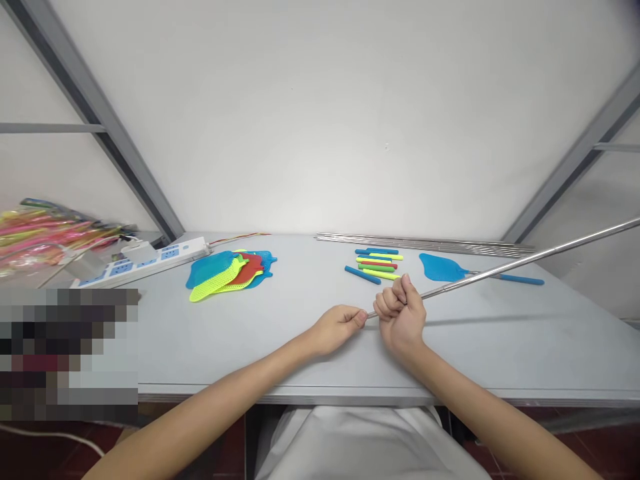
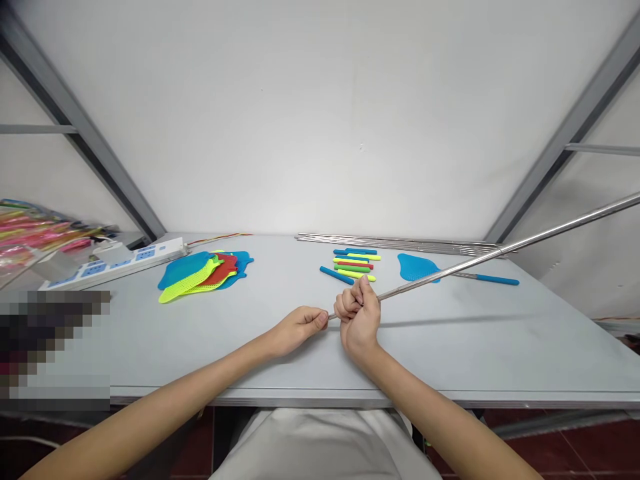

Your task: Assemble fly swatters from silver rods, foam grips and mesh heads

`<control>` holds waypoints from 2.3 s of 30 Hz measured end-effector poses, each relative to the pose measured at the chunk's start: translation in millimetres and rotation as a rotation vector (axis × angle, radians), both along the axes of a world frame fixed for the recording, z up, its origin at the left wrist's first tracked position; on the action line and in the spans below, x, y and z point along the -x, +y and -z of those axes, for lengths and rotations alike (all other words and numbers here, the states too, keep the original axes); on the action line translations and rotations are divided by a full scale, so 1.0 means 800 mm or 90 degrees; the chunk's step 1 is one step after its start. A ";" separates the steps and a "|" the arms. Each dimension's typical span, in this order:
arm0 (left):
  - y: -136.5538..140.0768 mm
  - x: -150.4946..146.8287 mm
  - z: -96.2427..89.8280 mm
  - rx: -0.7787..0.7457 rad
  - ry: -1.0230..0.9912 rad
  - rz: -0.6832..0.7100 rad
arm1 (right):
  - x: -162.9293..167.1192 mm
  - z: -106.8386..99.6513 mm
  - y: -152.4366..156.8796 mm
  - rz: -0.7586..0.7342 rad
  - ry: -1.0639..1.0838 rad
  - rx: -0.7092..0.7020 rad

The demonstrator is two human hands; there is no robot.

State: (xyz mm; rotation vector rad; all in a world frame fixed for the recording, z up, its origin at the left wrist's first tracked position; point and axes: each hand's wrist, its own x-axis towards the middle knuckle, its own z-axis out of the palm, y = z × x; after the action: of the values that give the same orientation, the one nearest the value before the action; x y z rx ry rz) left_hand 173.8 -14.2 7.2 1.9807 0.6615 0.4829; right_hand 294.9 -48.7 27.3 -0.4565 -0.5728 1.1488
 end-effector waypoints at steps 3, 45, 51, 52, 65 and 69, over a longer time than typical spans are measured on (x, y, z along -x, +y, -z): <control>0.000 -0.002 -0.001 -0.021 0.005 -0.024 | -0.005 0.001 0.006 -0.013 0.015 0.015; 0.001 -0.011 -0.016 0.356 -0.157 0.021 | -0.060 -0.042 0.023 -0.060 -0.015 0.093; 0.001 -0.008 -0.013 0.487 -0.205 0.062 | -0.046 -0.027 0.023 0.017 0.035 0.051; 0.001 -0.007 -0.012 0.492 -0.210 0.064 | -0.043 -0.025 0.023 0.031 0.047 0.047; -0.003 0.001 -0.009 0.418 -0.189 0.104 | -0.035 -0.013 0.016 -0.018 0.028 -0.012; -0.004 -0.001 -0.008 0.400 -0.181 0.094 | -0.040 -0.005 0.022 -0.030 0.032 0.008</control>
State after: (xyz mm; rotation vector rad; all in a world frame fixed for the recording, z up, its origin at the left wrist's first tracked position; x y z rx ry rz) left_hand 174.2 -17.7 13.7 1.3240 0.4151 0.3952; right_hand 327.0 -31.0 31.4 -0.4259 -0.5360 1.2067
